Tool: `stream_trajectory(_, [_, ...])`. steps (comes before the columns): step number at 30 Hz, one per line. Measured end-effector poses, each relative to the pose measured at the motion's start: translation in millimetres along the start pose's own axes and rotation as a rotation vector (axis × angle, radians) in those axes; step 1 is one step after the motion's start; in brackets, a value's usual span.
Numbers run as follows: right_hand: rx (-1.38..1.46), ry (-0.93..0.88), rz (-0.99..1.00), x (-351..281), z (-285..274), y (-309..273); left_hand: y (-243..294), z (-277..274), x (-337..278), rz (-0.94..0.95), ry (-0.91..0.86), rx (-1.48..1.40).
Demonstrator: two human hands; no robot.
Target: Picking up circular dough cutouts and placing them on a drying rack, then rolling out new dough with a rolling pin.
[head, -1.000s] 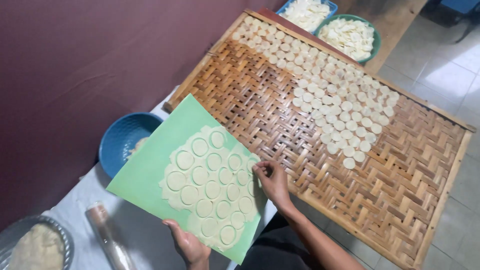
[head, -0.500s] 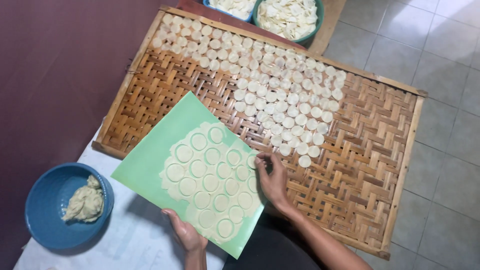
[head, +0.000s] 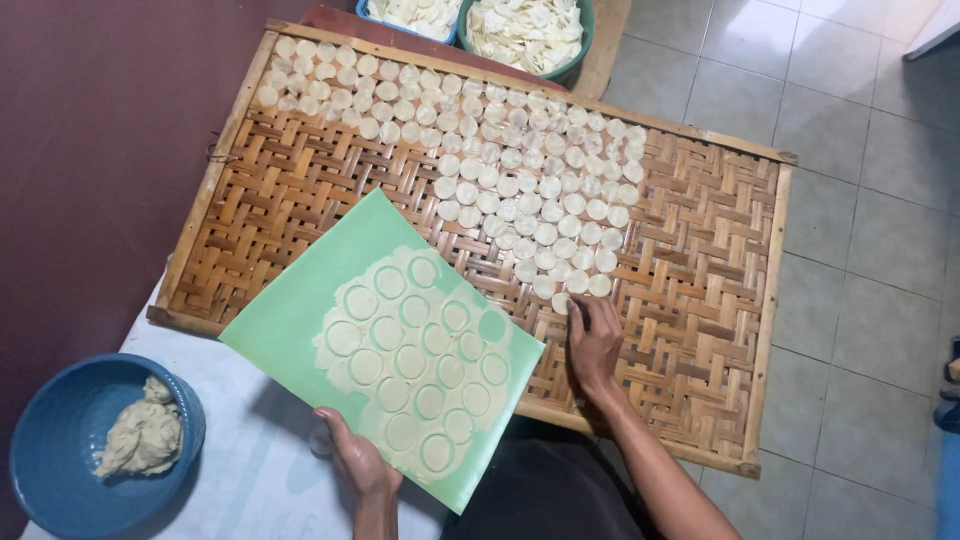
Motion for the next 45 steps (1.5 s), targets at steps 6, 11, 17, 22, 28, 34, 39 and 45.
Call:
stream_trajectory(6, [-0.070, 0.034, -0.048, 2.1, 2.9, 7.1, -7.7, 16.2, -3.9, -0.136, -0.100, -0.163])
stream_trajectory(11, [0.039, 0.004, 0.014, -0.8, -8.8, -6.4, 1.3, 21.8, -1.6, -0.085, -0.120, -0.174])
stream_trajectory(17, [0.232, 0.014, 0.201, 20.0, -14.4, 2.9, 0.3, 8.6, 6.6, -0.075, -0.043, -0.222])
stream_trajectory(22, [0.251, -0.097, -0.090, 22.2, -3.1, -76.8, -1.5, 3.6, 9.8, -0.028, 0.036, -0.246])
stream_trajectory(28, [0.283, -0.409, -0.256, -13.6, 34.7, -138.9, -14.3, -0.7, 0.0, -0.002, 0.064, -0.276])
stream_trajectory(34, [0.244, -0.398, -0.266, -21.3, 33.0, -157.4, -14.1, -9.4, -5.7, -0.005, 0.126, -0.273])
stream_trajectory(39, [0.189, -0.508, -0.025, -34.0, 61.3, -135.8, -9.7, -5.9, -7.8, -0.004, 0.142, -0.261])
stream_trajectory(45, [0.405, -0.573, 0.383, -43.1, 85.0, -113.3, -14.0, -12.9, 2.5, 0.058, 0.106, -0.153])
Point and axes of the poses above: each hand's wrist, its own x-axis towards the middle knuckle, its own z-axis out of the palm, y = z × x, the point moved 9 cm from there along x, towards the middle knuckle, and after that the axes turned 7 degrees about y, right-handed, at the moved point
